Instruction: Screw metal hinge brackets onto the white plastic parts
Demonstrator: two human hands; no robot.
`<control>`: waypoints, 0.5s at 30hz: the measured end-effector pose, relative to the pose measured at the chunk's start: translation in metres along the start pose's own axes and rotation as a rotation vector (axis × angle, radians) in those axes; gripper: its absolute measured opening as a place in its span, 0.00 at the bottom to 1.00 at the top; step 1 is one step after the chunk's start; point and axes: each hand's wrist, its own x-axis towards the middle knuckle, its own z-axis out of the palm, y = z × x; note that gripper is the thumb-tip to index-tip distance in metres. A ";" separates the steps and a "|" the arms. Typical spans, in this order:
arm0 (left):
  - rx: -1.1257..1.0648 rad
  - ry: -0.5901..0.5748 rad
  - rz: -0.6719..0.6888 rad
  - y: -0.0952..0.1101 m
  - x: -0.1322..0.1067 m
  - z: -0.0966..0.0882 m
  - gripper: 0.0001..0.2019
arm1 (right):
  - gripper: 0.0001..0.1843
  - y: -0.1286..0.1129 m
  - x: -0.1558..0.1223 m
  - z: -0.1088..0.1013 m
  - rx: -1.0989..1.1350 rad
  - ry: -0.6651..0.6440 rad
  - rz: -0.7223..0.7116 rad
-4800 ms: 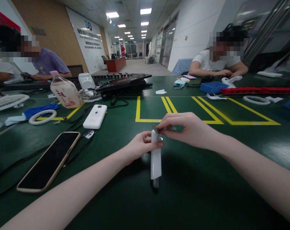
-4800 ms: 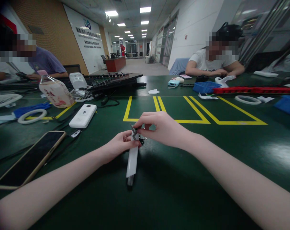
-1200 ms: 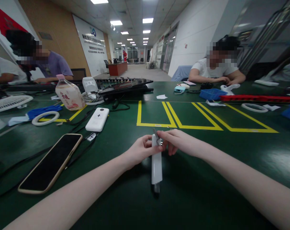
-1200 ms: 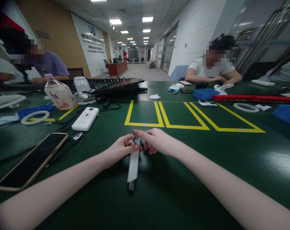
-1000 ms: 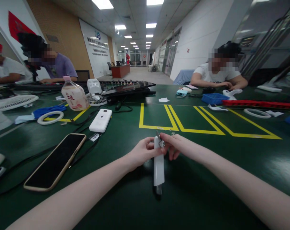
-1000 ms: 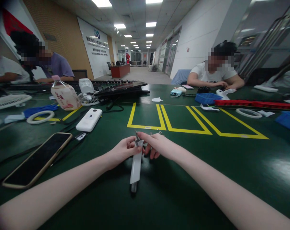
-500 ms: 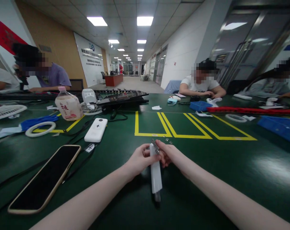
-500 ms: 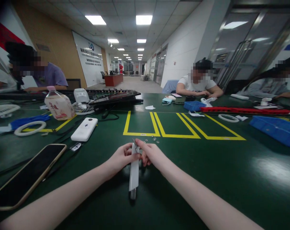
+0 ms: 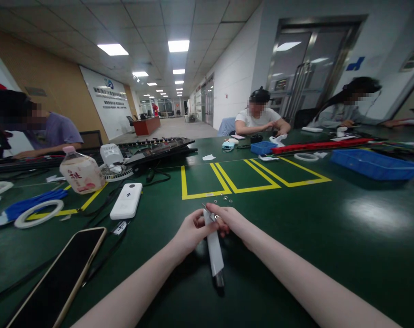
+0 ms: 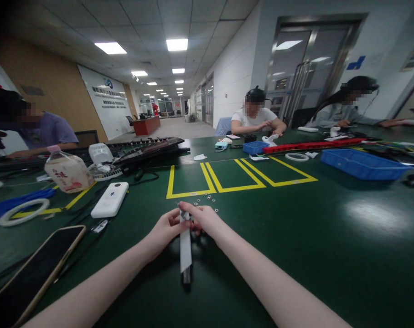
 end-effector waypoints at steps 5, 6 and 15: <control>0.020 0.013 0.029 -0.002 -0.003 0.004 0.27 | 0.30 0.005 -0.001 -0.002 -0.039 0.061 -0.043; 0.023 0.012 0.034 -0.004 -0.003 0.005 0.29 | 0.30 0.006 -0.003 -0.003 -0.048 0.083 -0.060; 0.059 0.018 0.030 -0.014 -0.005 0.006 0.41 | 0.29 0.002 -0.016 -0.037 -0.036 0.361 -0.185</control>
